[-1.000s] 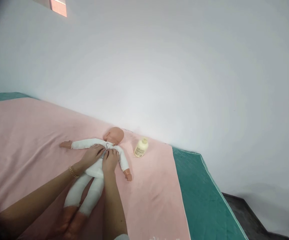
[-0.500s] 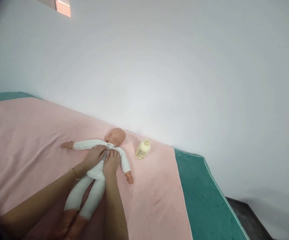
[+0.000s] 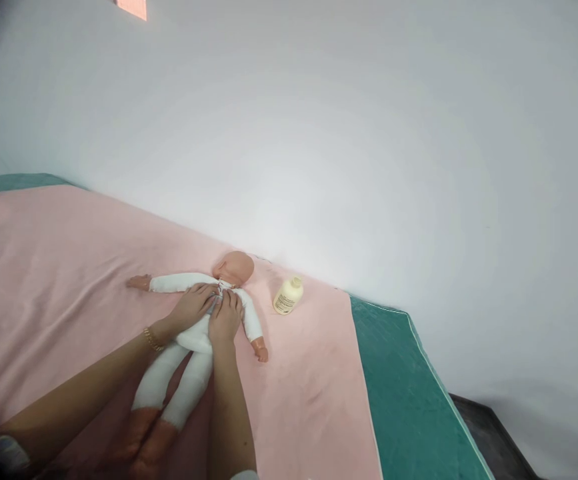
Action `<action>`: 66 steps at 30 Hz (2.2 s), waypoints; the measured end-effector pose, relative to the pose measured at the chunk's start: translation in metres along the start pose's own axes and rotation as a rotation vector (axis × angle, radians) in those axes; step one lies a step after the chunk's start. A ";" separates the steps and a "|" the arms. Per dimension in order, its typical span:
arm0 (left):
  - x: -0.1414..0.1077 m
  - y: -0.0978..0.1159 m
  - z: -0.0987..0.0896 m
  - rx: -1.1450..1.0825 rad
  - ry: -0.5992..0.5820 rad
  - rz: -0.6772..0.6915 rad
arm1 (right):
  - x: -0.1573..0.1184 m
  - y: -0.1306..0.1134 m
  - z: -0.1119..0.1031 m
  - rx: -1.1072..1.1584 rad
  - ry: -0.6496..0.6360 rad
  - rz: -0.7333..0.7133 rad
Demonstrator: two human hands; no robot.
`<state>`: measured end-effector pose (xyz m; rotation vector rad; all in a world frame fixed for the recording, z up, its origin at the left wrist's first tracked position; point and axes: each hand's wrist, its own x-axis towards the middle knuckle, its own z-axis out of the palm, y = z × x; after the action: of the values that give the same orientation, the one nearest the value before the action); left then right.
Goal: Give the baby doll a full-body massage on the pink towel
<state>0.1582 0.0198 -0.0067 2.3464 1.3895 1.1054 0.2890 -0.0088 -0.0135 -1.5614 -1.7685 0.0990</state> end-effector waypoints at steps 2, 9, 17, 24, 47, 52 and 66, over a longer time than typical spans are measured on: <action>0.001 -0.001 0.000 -0.009 -0.004 -0.007 | 0.001 0.000 0.001 0.001 -0.012 0.011; 0.002 -0.001 -0.008 -0.084 0.026 -0.028 | 0.001 -0.006 -0.011 0.115 0.059 -0.003; -0.058 0.022 -0.047 -0.320 0.067 0.042 | -0.072 -0.003 -0.040 0.383 0.184 -0.047; -0.092 0.024 -0.048 -0.364 0.020 0.032 | -0.089 -0.008 -0.048 0.412 0.027 -0.116; -0.077 0.009 -0.039 -0.296 -0.057 0.116 | -0.080 -0.009 -0.046 0.336 -0.044 -0.074; -0.076 0.006 -0.036 -0.324 -0.068 0.065 | -0.077 -0.012 -0.045 0.350 -0.042 -0.035; -0.082 0.002 -0.035 -0.289 0.010 0.094 | -0.080 -0.007 -0.043 0.232 -0.029 -0.100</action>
<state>0.1132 -0.0553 -0.0222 2.2171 1.0502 1.2512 0.3048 -0.0987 -0.0175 -1.3097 -1.7848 0.2690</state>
